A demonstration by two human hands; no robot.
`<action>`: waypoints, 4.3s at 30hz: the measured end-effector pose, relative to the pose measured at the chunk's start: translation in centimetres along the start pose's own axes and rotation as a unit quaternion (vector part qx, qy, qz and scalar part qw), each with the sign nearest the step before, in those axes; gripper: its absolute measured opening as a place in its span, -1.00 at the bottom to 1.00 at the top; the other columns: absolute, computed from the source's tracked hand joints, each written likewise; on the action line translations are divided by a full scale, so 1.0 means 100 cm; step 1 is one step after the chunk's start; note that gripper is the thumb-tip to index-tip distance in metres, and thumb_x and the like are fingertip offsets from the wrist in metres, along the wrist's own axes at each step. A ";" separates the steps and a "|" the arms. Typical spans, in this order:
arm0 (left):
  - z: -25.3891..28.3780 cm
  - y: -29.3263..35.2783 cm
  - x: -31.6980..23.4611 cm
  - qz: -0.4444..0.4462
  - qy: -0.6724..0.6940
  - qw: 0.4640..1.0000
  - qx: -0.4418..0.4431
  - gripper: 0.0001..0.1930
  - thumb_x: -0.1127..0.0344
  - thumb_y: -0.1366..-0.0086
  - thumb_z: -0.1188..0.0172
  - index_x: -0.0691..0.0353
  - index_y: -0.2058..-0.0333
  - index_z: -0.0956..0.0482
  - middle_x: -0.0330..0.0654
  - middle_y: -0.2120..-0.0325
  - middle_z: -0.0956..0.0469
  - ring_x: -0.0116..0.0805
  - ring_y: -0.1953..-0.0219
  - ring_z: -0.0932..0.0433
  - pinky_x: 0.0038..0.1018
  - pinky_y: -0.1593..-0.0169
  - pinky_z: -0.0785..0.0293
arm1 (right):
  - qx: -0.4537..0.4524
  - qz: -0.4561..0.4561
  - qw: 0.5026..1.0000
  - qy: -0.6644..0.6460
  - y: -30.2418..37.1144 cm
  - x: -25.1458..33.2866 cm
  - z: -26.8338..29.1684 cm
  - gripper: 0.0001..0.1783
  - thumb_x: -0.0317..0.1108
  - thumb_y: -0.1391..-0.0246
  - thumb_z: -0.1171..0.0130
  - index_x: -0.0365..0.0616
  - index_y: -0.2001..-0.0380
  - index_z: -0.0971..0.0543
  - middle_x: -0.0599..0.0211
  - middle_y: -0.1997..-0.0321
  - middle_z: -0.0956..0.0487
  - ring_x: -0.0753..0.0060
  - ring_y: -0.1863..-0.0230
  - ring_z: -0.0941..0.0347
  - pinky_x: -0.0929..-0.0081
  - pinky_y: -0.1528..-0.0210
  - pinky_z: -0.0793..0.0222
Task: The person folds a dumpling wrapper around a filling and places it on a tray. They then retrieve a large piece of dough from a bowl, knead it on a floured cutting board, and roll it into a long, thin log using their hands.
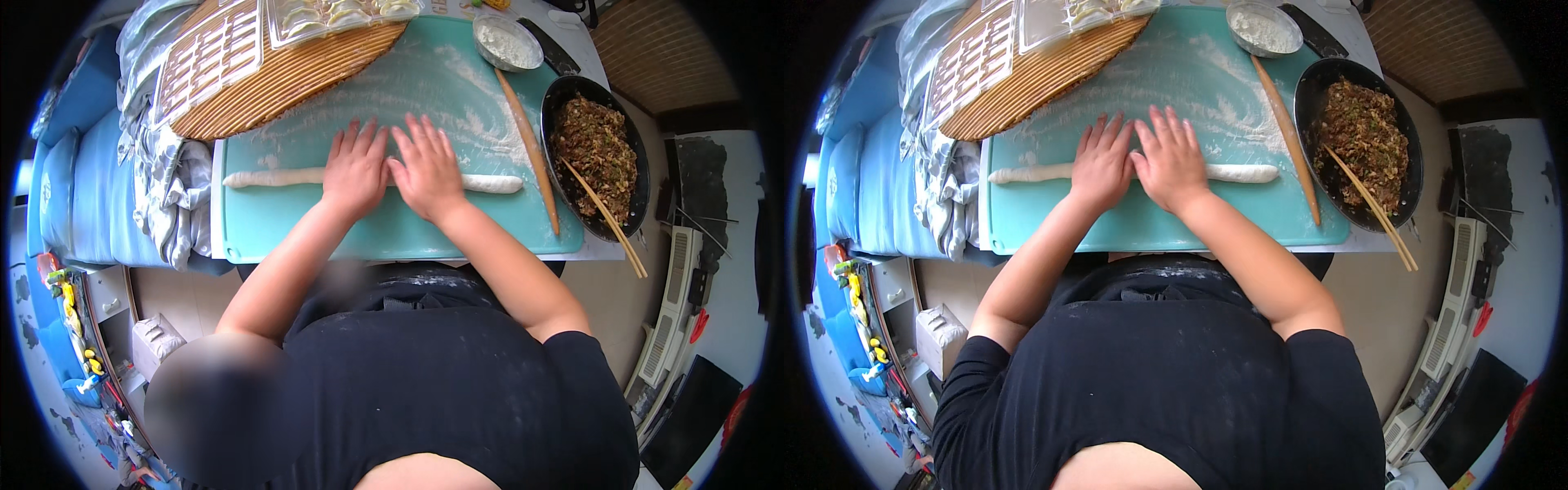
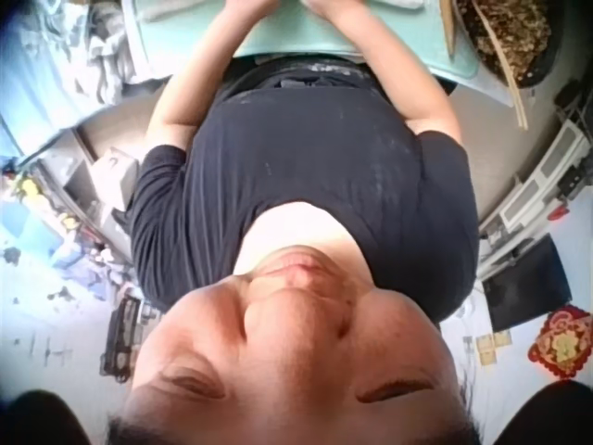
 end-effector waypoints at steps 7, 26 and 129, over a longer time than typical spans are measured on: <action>0.010 0.075 -0.016 -0.041 -0.009 0.995 0.090 -0.46 0.09 -0.18 0.00 0.18 -0.12 -0.28 -0.02 -0.17 -0.23 0.13 -0.20 -0.15 0.03 -0.19 -0.07 | 0.147 0.111 0.982 0.034 0.072 0.021 -0.006 -0.33 0.12 -0.10 0.10 -0.09 -0.17 -0.29 0.20 -0.30 -0.19 0.01 -0.35 0.04 -0.02 -0.32 0.17; 0.003 0.044 0.023 0.097 -0.033 0.988 0.114 -0.52 0.06 -0.29 0.16 0.09 -0.14 -0.27 -0.10 -0.22 -0.17 0.08 -0.22 -0.16 0.09 -0.18 -0.06 | 0.173 -0.095 0.977 0.081 0.015 0.020 -0.032 -0.34 0.03 -0.12 0.12 -0.06 -0.23 -0.19 0.25 -0.37 -0.06 0.13 -0.40 0.15 -0.05 -0.34 0.28; 0.084 -0.061 -0.119 0.136 0.712 0.687 -0.048 -0.13 -0.42 -0.22 0.53 0.12 -0.31 0.16 -0.14 -0.34 0.27 -0.15 -0.37 0.37 -0.20 -0.33 0.47 | -0.078 -0.055 0.702 -0.706 0.039 0.031 0.099 -0.14 0.24 -0.22 0.50 -0.22 -0.32 0.27 0.07 -0.43 0.33 0.21 -0.44 0.49 0.36 -0.38 0.53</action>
Point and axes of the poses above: each hand's wrist, its own y-axis away from the middle knuckle, its own z-axis out of the back of the hand, x = y × z, the point moved 3 cm from there along -y, towards the middle knuckle
